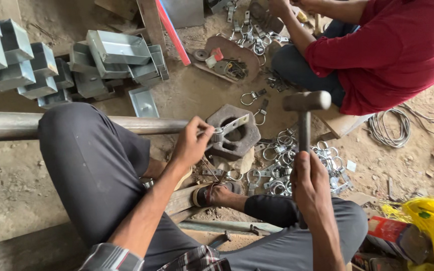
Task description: The person sits on the ground and uses a hammer to strike a metal pin into a metal bracket attached to a ring. They repeatedly hammer the pin to secure it, then remove the finished assembly and place it on a pile of similar parts. The person repeats this process with new components from a nearby pile.
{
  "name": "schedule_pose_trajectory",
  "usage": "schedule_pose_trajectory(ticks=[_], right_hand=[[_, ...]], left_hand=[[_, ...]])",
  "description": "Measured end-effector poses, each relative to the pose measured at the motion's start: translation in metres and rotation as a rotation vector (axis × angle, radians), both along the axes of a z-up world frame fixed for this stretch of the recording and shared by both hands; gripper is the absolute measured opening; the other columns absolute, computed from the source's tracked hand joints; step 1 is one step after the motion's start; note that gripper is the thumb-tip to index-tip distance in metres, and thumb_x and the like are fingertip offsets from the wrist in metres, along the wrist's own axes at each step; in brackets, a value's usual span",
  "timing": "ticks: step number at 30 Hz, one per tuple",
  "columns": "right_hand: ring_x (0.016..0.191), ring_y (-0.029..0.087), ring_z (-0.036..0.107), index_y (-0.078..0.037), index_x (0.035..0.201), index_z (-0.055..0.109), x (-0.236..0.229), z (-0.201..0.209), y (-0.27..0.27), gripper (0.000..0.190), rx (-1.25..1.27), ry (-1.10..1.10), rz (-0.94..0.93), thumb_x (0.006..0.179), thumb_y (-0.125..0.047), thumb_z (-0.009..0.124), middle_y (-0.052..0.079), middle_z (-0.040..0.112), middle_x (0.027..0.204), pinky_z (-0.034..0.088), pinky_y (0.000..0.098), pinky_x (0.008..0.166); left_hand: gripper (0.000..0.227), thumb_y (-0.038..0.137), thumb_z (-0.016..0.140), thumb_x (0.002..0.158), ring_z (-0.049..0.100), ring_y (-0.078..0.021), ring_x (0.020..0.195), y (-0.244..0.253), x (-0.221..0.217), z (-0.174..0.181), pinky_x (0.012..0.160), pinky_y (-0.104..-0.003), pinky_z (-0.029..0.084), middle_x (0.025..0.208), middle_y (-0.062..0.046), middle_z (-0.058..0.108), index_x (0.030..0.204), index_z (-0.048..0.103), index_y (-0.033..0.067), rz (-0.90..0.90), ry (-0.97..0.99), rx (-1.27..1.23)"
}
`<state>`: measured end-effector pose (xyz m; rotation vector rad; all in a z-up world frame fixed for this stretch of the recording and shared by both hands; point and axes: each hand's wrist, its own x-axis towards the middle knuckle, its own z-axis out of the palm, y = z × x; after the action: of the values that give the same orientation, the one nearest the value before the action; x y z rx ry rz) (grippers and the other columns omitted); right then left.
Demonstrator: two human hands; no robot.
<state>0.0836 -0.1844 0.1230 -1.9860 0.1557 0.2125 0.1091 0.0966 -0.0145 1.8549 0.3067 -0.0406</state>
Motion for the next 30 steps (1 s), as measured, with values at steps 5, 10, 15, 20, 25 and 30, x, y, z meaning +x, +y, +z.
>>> schedule_pose_trajectory(ticks=[5, 10, 15, 20, 25, 30], right_hand=[[0.043, 0.009, 0.04, -0.009, 0.091, 0.056, -0.023, 0.0, -0.006, 0.041, -0.045, 0.074, -0.084, 0.106, -0.043, 0.039, -0.002, 0.043, 0.059, 0.033, 0.026, 0.035], [0.044, 0.008, 0.042, -0.006, 0.091, 0.052, -0.03, 0.007, -0.005, 0.044, 0.025, -0.136, -0.004, 0.109, -0.044, 0.04, -0.002, 0.047, 0.062, 0.036, 0.0253, 0.033], [0.051, 0.007, 0.044, -0.008, 0.106, 0.05, -0.035, 0.042, -0.004, 0.043, 0.282, -0.436, -0.101, 0.112, -0.049, 0.039, -0.001, 0.051, 0.071, 0.037, 0.023, 0.04], [0.054, 0.004, 0.044, -0.009, 0.104, 0.051, -0.031, 0.037, 0.0, 0.044, 0.483, -0.356, -0.162, 0.114, -0.049, 0.037, -0.002, 0.05, 0.07, 0.036, 0.0203, 0.043], [0.037, 0.008, 0.044, -0.009, 0.083, 0.054, -0.035, -0.027, 0.008, 0.045, 0.082, -0.238, 0.012, 0.107, -0.043, 0.037, -0.002, 0.051, 0.057, 0.038, 0.0239, 0.028], [0.045, 0.007, 0.043, -0.01, 0.088, 0.056, -0.046, -0.065, 0.005, 0.041, -0.033, -0.179, 0.062, 0.109, -0.04, 0.038, -0.001, 0.048, 0.059, 0.036, 0.0241, 0.037]], left_hand=[[0.012, 0.013, 0.054, 0.111, 0.064, -0.0124, 0.05, -0.021, -0.029, 0.025, 0.087, -0.045, 0.05, 0.062, -0.004, 0.068, 0.111, 0.064, 0.0057, -0.515, -0.261, 0.937], [0.012, 0.008, 0.064, 0.097, 0.067, -0.0153, 0.067, -0.04, -0.045, 0.017, 0.092, -0.04, 0.049, 0.08, -0.005, 0.071, 0.109, 0.065, 0.0109, -0.468, -0.457, 1.077], [0.032, 0.01, 0.066, 0.094, 0.067, -0.0152, 0.075, -0.036, -0.047, 0.005, 0.084, -0.039, 0.045, 0.089, -0.004, 0.071, 0.126, 0.062, 0.0074, -0.451, -0.44, 1.142], [0.046, 0.005, 0.069, 0.093, 0.062, -0.0159, 0.081, -0.045, -0.062, 0.002, 0.081, -0.037, 0.045, 0.089, -0.004, 0.065, 0.136, 0.055, 0.0095, -0.553, -0.365, 1.319], [0.056, 0.008, 0.073, 0.084, 0.061, -0.0194, 0.085, -0.056, -0.073, -0.005, 0.084, -0.039, 0.048, 0.094, -0.008, 0.061, 0.134, 0.049, 0.0074, -0.535, -0.397, 1.315], [0.045, 0.007, 0.07, 0.088, 0.06, -0.0171, 0.084, -0.056, -0.073, -0.003, 0.077, -0.035, 0.046, 0.096, -0.005, 0.061, 0.129, 0.052, 0.0068, -0.558, -0.403, 1.346]])
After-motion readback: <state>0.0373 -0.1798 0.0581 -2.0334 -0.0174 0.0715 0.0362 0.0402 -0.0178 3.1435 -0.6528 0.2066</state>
